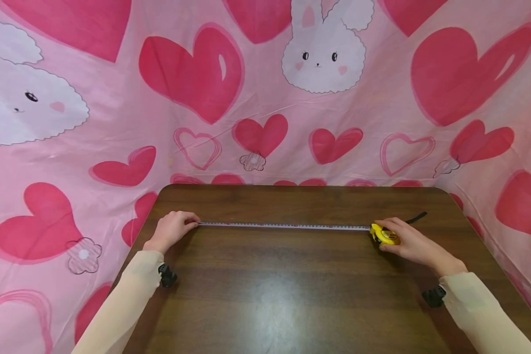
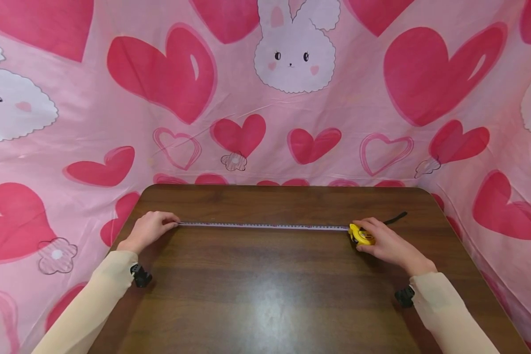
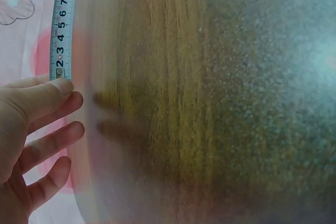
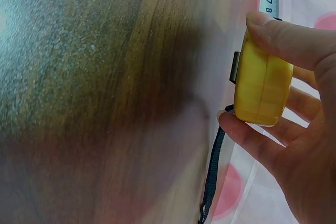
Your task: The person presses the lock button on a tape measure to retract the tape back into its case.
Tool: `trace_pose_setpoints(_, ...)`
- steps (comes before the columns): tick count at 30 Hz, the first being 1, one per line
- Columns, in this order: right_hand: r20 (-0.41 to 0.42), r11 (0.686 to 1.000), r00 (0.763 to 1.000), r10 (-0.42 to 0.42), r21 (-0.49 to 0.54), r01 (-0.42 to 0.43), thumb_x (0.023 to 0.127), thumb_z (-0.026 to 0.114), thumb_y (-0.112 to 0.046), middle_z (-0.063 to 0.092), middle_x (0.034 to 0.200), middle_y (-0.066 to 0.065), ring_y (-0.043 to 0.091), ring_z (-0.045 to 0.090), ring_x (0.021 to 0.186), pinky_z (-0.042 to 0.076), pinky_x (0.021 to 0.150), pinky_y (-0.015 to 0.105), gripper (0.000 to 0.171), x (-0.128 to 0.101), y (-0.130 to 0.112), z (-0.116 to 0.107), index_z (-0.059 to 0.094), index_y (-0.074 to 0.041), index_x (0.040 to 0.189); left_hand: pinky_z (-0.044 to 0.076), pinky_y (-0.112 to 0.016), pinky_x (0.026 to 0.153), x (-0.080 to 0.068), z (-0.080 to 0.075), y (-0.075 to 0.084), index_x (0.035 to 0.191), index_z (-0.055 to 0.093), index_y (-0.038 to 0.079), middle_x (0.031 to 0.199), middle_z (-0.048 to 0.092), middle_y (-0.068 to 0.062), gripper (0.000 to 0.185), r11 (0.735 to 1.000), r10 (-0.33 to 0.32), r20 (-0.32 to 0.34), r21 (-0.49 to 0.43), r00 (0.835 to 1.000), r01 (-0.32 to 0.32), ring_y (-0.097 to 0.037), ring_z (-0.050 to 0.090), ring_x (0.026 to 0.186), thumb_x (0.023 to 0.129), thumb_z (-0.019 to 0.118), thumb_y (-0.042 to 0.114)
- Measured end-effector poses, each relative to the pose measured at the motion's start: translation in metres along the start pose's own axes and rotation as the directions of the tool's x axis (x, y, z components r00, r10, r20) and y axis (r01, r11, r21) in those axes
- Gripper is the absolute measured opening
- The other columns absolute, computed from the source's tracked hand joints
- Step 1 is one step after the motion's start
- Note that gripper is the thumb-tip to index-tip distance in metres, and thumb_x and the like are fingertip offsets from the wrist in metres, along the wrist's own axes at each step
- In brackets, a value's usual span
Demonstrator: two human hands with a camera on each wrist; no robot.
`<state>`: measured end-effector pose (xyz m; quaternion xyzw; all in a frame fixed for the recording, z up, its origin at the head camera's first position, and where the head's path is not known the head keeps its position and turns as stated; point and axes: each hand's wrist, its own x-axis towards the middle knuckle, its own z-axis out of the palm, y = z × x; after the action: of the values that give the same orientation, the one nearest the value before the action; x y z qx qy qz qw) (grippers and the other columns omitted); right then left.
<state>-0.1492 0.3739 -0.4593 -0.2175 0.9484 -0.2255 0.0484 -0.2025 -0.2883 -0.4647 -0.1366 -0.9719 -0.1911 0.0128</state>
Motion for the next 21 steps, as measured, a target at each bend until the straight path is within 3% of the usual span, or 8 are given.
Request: trace_pose_setpoints(21,0.006,1.000,1.000,-0.001,-0.005,0.001,0.091,0.082,-0.026,0.056,0.135,0.024,0.037,0.059,0.114,0.048,0.100,0.067,0.068,0.0010,-0.0013,0.0032,0.052,0.002,0.146,0.056,-0.057,0.093,0.0024,0.0058,0.0059,0.109,0.081,0.014,0.103,0.078,-0.006,0.014,1.000,0.011,0.020,-0.024,1.000,-0.011,-0.028,0.069,0.093,0.095,0.078,0.016)
